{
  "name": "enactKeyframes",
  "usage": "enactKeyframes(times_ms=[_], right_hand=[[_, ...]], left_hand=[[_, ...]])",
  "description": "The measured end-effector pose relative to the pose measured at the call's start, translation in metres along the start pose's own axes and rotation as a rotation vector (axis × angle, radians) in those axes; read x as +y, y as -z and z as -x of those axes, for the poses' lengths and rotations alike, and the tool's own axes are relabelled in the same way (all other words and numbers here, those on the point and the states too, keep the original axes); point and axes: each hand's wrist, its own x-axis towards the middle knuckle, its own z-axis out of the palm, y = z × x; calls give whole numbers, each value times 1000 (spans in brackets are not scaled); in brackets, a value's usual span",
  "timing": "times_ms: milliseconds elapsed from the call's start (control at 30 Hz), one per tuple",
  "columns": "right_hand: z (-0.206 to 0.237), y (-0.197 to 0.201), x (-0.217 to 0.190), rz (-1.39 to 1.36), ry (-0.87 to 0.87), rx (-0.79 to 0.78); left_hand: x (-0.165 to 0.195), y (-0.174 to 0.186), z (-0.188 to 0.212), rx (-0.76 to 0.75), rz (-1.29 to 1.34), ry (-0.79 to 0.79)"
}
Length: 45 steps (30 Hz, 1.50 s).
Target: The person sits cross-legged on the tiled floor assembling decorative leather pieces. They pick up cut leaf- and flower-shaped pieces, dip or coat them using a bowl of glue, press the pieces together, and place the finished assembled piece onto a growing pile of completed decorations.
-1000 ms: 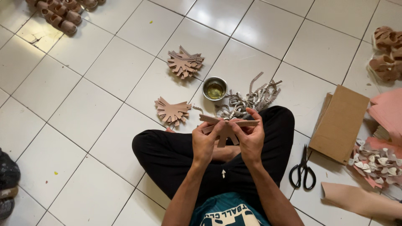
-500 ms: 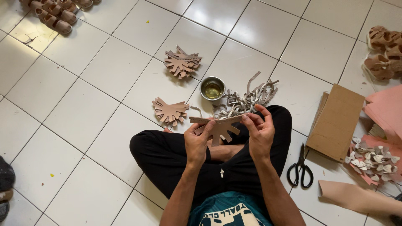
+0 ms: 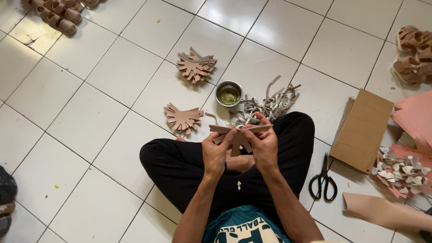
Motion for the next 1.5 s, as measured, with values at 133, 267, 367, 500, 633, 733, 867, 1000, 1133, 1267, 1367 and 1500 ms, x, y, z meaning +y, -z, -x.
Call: enactKeyframes(times_ms=[133,267,367,500,633,733,867,1000,1133,1267,1367,1500], right_hand=[[-4,11,-2,23,-6,76],[-6,22,0,-37,9,122],[-7,21,7,-93,6,184],[-3,17,13,-202,-1,155],[2,12,18,-123,-68,80],[3,9,21,-74,8,72],[6,10,21,14,30,97],[9,8,18,22,39,108],[8,6,13,9,46,109],[10,8,10,36,43,98],[11,10,14,37,43,90],[7,11,25,-71,36,113]], left_hand=[[0,6,-1,16,1,15],[-3,14,-6,22,-8,15],[-10,14,-9,23,42,19],[-14,8,-9,12,6,-22],[-9,0,-6,-25,65,67],[-3,-3,-3,-35,19,30],[1,-2,-4,3,-47,10],[1,0,-7,-19,-1,21],[3,6,-10,-33,115,17],[2,15,-17,-8,120,-74],[1,23,-20,0,158,-76],[-3,24,-19,7,201,82]])
